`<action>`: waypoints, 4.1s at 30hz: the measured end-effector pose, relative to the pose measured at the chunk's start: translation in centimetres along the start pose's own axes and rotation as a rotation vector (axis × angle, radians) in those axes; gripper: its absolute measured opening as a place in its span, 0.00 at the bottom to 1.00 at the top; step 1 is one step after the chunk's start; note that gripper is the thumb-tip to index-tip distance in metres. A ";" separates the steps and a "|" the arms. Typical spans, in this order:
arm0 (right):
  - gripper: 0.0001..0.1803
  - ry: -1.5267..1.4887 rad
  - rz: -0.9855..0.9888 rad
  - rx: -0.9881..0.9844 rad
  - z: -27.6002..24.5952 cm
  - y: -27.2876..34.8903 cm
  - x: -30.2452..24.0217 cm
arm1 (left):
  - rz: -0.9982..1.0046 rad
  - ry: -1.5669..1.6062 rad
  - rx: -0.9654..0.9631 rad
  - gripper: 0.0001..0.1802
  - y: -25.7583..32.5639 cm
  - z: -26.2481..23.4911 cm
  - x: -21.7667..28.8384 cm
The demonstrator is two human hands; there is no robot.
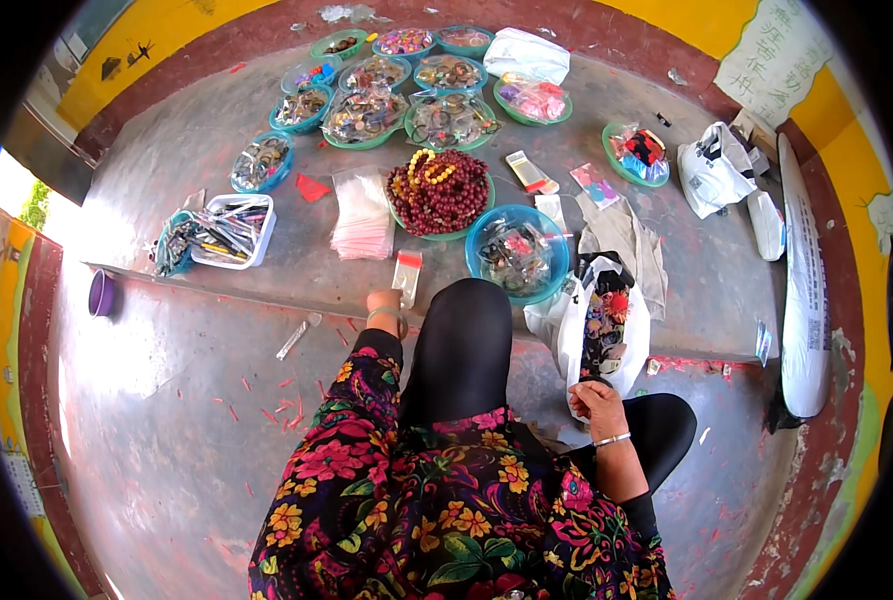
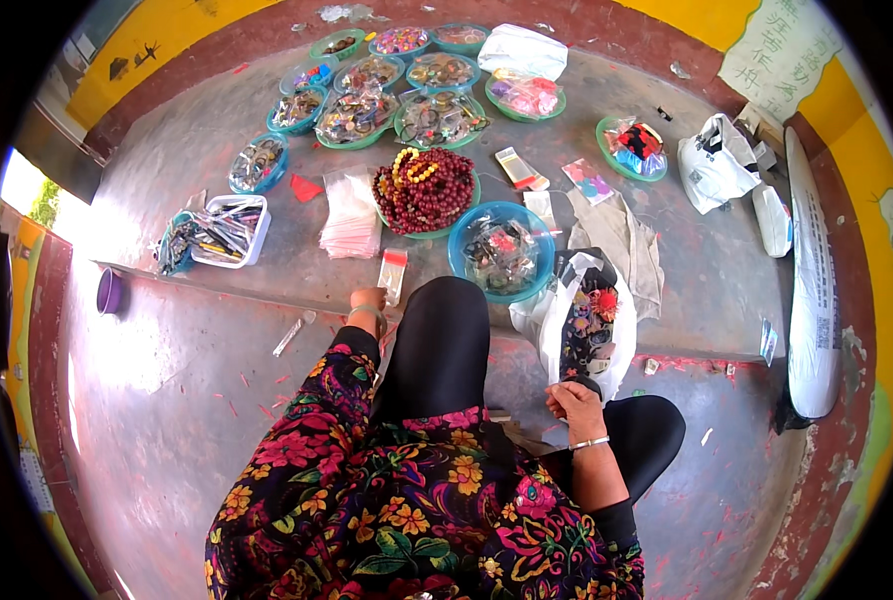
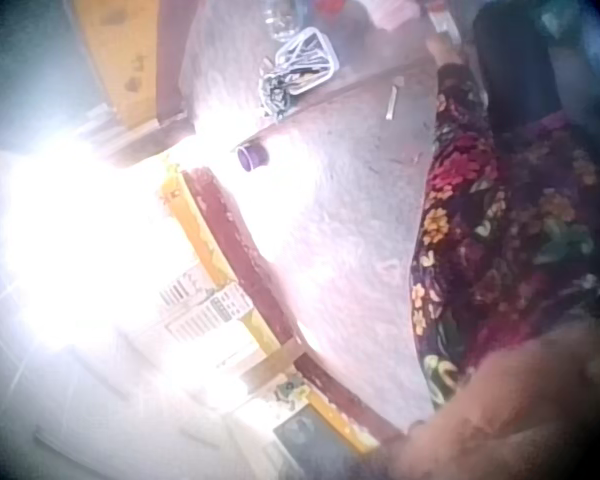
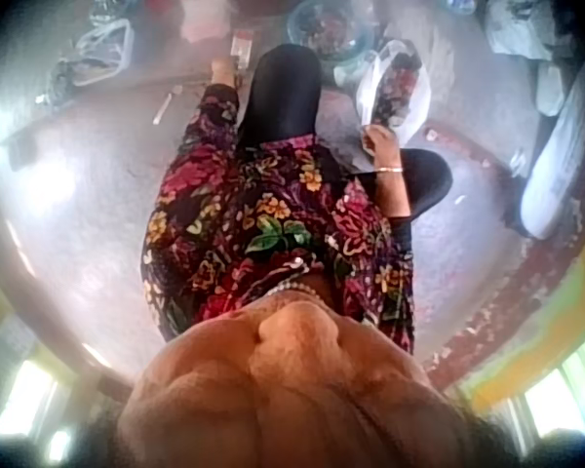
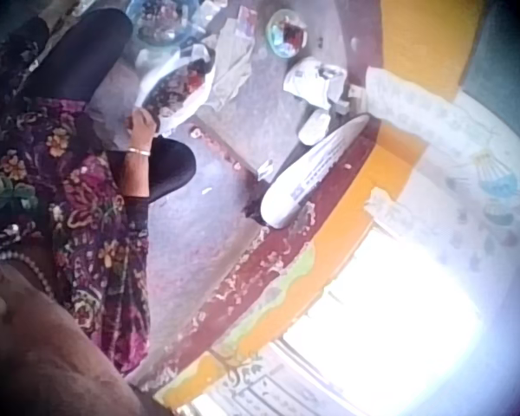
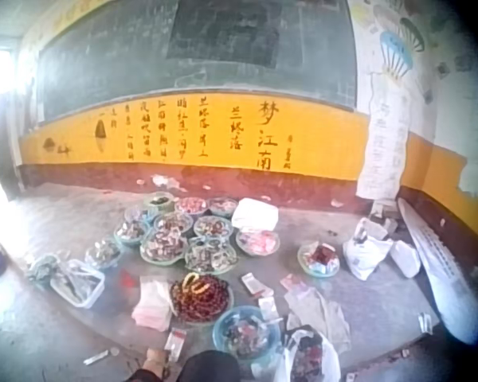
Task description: The person sits cross-legged on the floor and sorts through various craft supplies, including beads and small items in plastic bags. They pick up items, examine them, and place them into a white bag or back onto the floor.
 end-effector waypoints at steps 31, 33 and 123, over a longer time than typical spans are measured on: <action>0.09 0.046 0.007 -0.012 -0.1 -0.3 0.5 | -0.083 0.275 0.173 0.21 5.9 -0.6 -1.3; 0.09 0.051 0.013 -0.004 -0.1 -0.3 0.5 | -0.058 0.211 0.268 0.26 8.5 -2.6 1.0; 0.04 -0.350 -0.305 0.132 0.2 3.4 -3.1 | 0.240 0.824 -0.827 0.13 33.9 -10.5 9.2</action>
Point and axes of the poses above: each hand's wrist, its own y-axis away from the middle knuckle, its own z-axis out of the palm, x = y × z, the point moved 1 cm from there along -y, towards the middle knuckle, and after that the axes turned 4 degrees about -z, right-handed, at the moved point
